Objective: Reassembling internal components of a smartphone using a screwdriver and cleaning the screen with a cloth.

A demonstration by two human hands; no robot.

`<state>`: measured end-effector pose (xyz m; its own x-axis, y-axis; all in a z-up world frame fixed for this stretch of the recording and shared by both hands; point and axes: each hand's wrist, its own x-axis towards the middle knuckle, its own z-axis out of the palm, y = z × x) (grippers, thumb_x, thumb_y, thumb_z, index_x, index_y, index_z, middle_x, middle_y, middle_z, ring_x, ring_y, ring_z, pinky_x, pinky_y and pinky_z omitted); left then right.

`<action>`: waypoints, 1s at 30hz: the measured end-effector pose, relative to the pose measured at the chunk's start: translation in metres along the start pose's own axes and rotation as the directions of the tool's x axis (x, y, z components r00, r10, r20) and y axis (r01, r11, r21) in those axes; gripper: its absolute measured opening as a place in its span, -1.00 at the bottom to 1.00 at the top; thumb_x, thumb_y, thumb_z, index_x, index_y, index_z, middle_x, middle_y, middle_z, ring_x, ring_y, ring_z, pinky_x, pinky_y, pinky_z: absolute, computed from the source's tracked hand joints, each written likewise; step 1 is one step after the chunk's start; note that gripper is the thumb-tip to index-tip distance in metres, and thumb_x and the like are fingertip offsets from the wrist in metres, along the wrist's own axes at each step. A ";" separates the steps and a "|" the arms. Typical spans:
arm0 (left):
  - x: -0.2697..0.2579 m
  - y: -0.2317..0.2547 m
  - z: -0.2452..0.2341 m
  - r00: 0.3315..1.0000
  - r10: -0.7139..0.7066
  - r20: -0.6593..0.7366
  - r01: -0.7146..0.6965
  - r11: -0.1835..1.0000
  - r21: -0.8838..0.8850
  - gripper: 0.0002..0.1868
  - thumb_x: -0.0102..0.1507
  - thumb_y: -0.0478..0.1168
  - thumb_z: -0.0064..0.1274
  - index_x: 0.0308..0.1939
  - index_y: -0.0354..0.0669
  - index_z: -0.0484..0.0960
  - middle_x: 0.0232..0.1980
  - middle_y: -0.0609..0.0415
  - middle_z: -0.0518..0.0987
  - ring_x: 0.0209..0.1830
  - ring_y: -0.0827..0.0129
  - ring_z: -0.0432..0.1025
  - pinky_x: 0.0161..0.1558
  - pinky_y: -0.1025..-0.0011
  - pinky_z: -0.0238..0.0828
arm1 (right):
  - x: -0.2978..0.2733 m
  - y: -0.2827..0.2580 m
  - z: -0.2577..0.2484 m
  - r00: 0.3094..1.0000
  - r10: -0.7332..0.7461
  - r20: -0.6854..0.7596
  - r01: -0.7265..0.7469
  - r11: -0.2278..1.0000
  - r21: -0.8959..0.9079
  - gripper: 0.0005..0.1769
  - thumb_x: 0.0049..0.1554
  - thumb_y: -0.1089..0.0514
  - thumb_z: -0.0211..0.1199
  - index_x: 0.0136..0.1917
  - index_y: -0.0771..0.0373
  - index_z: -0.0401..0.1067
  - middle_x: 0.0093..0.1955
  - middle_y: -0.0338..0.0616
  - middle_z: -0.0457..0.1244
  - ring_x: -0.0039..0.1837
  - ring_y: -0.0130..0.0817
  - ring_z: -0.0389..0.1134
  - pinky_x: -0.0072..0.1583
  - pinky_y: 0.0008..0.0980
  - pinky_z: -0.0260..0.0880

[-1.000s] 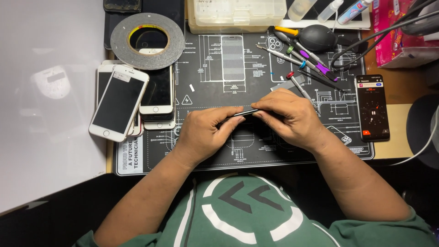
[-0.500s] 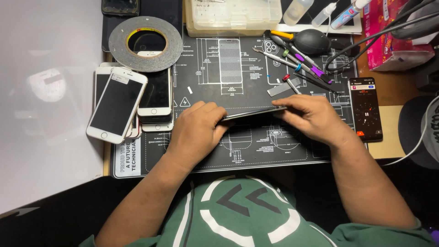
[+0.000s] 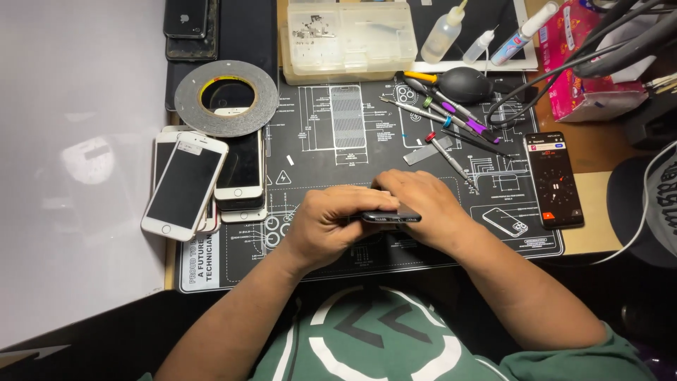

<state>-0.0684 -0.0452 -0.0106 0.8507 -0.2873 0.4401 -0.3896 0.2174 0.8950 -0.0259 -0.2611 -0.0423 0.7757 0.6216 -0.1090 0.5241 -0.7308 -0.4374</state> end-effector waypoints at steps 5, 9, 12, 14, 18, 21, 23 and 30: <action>-0.004 -0.004 -0.003 0.998 -0.056 -0.021 0.055 0.997 -0.048 -0.83 0.22 -0.33 0.27 -0.11 -0.18 0.77 -0.07 -0.07 0.76 0.03 0.15 0.64 0.03 0.26 0.57 | -0.003 0.002 0.007 0.997 -0.007 -0.074 0.002 0.998 -0.063 -0.75 0.17 -0.08 0.00 0.00 0.06 0.31 -0.27 -0.23 0.17 -0.16 -0.15 0.32 -0.09 -0.27 0.22; -0.004 -0.004 -0.004 0.997 -0.077 -0.028 0.076 0.996 -0.051 -0.83 0.21 -0.34 0.28 -0.11 -0.19 0.77 -0.07 -0.10 0.75 0.04 0.14 0.63 0.03 0.26 0.57 | -0.006 0.008 0.012 0.984 -0.079 -0.160 0.060 0.991 -0.116 -0.82 0.20 -0.06 0.04 -0.06 0.04 0.31 -0.29 -0.29 0.15 -0.18 -0.23 0.32 -0.11 -0.33 0.24; -0.003 -0.004 -0.006 0.996 -0.079 -0.037 0.077 0.996 -0.047 -0.82 0.21 -0.33 0.28 -0.10 -0.19 0.77 -0.08 -0.09 0.75 0.05 0.12 0.63 0.04 0.26 0.57 | -0.009 -0.008 -0.007 0.984 -0.092 -0.153 0.084 0.995 -0.055 -0.82 0.19 -0.02 0.06 -0.01 0.05 0.35 -0.28 -0.22 0.16 -0.17 -0.15 0.35 -0.09 -0.27 0.31; -0.003 -0.003 -0.007 0.996 -0.081 -0.035 0.079 0.996 -0.049 -0.83 0.21 -0.33 0.29 -0.11 -0.18 0.77 -0.08 -0.09 0.76 0.04 0.12 0.63 0.04 0.26 0.57 | -0.011 -0.011 -0.010 0.983 -0.089 -0.161 0.086 0.996 -0.025 -0.81 0.18 0.01 0.09 0.02 0.07 0.38 -0.28 -0.20 0.18 -0.17 -0.13 0.36 -0.09 -0.26 0.32; -0.004 -0.002 -0.007 0.996 -0.084 -0.030 0.082 0.995 -0.057 -0.83 0.21 -0.33 0.28 -0.11 -0.18 0.77 -0.08 -0.10 0.75 0.05 0.11 0.63 0.05 0.25 0.57 | -0.014 -0.011 -0.010 0.979 -0.088 -0.184 0.098 0.994 0.046 -0.74 0.18 0.05 0.13 0.11 0.13 0.43 -0.26 -0.14 0.23 -0.15 -0.06 0.39 -0.07 -0.20 0.38; -0.003 -0.002 -0.008 0.995 -0.098 -0.026 0.097 0.994 -0.054 -0.83 0.21 -0.34 0.28 -0.11 -0.18 0.77 -0.08 -0.10 0.75 0.05 0.11 0.63 0.05 0.24 0.57 | -0.016 -0.012 -0.011 0.980 -0.062 -0.187 0.077 0.994 0.077 -0.74 0.20 0.09 0.11 0.13 0.14 0.46 -0.26 -0.12 0.28 -0.15 -0.04 0.42 -0.06 -0.18 0.41; -0.002 -0.001 -0.008 0.994 -0.104 -0.023 0.103 0.994 -0.047 -0.83 0.21 -0.32 0.28 -0.11 -0.16 0.77 -0.08 -0.08 0.76 0.05 0.11 0.63 0.09 0.21 0.55 | -0.017 -0.015 -0.012 0.976 -0.073 -0.205 0.093 0.992 0.089 -0.73 0.19 0.10 0.12 0.13 0.15 0.46 -0.27 -0.10 0.28 -0.16 -0.02 0.41 -0.07 -0.16 0.41; -0.002 0.002 -0.009 0.991 -0.130 -0.006 0.130 0.991 -0.043 -0.83 0.21 -0.30 0.28 -0.10 -0.13 0.77 -0.08 -0.05 0.76 0.07 0.10 0.62 0.19 0.10 0.49 | -0.018 -0.021 -0.019 0.957 -0.111 -0.268 0.153 0.978 0.142 -0.68 0.16 0.12 0.17 0.17 0.15 0.50 -0.26 -0.10 0.32 -0.16 -0.03 0.42 -0.07 -0.15 0.42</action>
<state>-0.0681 -0.0360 -0.0107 0.8963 -0.3077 0.3194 -0.2603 0.2182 0.9406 -0.0444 -0.2626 -0.0144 0.7781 0.6008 0.1833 0.5817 -0.5792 -0.5710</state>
